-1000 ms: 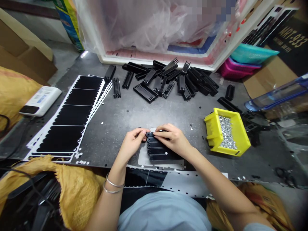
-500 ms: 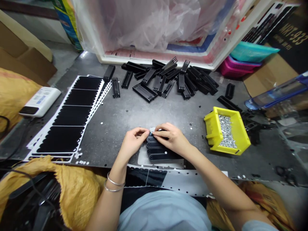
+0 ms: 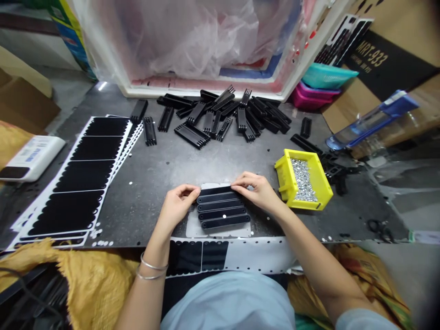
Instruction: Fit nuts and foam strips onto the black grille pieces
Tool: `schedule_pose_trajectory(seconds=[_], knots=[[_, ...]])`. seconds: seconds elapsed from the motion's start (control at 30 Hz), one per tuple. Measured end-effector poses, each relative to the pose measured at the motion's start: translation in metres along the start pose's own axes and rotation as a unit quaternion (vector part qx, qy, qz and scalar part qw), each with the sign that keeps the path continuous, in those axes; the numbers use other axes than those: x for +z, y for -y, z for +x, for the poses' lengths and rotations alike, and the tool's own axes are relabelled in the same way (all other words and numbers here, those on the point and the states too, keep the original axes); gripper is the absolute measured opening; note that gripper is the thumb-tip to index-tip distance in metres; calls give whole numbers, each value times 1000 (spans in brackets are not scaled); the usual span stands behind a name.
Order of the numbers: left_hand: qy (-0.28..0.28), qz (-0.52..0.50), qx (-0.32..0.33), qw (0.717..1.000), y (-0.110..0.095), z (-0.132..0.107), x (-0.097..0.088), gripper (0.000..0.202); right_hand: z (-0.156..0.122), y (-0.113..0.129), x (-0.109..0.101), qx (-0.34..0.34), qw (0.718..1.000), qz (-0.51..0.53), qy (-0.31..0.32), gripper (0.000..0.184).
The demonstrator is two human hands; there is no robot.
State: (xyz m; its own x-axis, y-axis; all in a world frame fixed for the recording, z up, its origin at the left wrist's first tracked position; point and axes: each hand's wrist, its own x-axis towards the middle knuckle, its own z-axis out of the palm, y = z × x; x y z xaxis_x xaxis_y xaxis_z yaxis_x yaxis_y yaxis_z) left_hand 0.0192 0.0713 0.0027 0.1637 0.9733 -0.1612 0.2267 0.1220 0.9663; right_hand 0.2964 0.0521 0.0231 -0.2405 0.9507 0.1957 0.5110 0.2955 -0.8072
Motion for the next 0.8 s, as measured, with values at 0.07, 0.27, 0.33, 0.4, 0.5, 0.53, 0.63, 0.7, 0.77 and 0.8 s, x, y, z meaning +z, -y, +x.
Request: schedule_pose_trajectory(seconds=[0.07,0.27,0.33,0.4,0.5,0.53,0.63,0.7,0.77,0.8], knots=[[-2,9,4,1000,0,0,0,42,-2,0,1,-8,1000,5,12,16],[-8,25,8,1000,2,1,0,46,-10,-13,-2,-36,998,-57,-9,18],[-7,48,20,999,-2,-2,-2,48,-15,-14,-7,-24,995,-93,-20,23],[-14,114,68,991,-9,-8,-2,49,-22,-7,-11,1,991,-126,-43,30],[20,271,168,948,-19,-25,6,60,-34,15,-1,10,985,-156,-71,44],[50,319,193,927,-20,-31,12,77,-37,23,7,-1,984,-166,-60,50],[112,415,228,874,-17,-43,30,125,-41,36,37,-39,978,-204,8,64],[114,440,239,858,-12,-43,37,124,-40,32,46,-42,978,-196,56,65],[112,440,247,856,-8,-38,39,118,-41,22,42,-31,985,-146,90,61],[113,434,251,858,-6,-35,40,117,-43,16,36,-24,988,-116,97,61]])
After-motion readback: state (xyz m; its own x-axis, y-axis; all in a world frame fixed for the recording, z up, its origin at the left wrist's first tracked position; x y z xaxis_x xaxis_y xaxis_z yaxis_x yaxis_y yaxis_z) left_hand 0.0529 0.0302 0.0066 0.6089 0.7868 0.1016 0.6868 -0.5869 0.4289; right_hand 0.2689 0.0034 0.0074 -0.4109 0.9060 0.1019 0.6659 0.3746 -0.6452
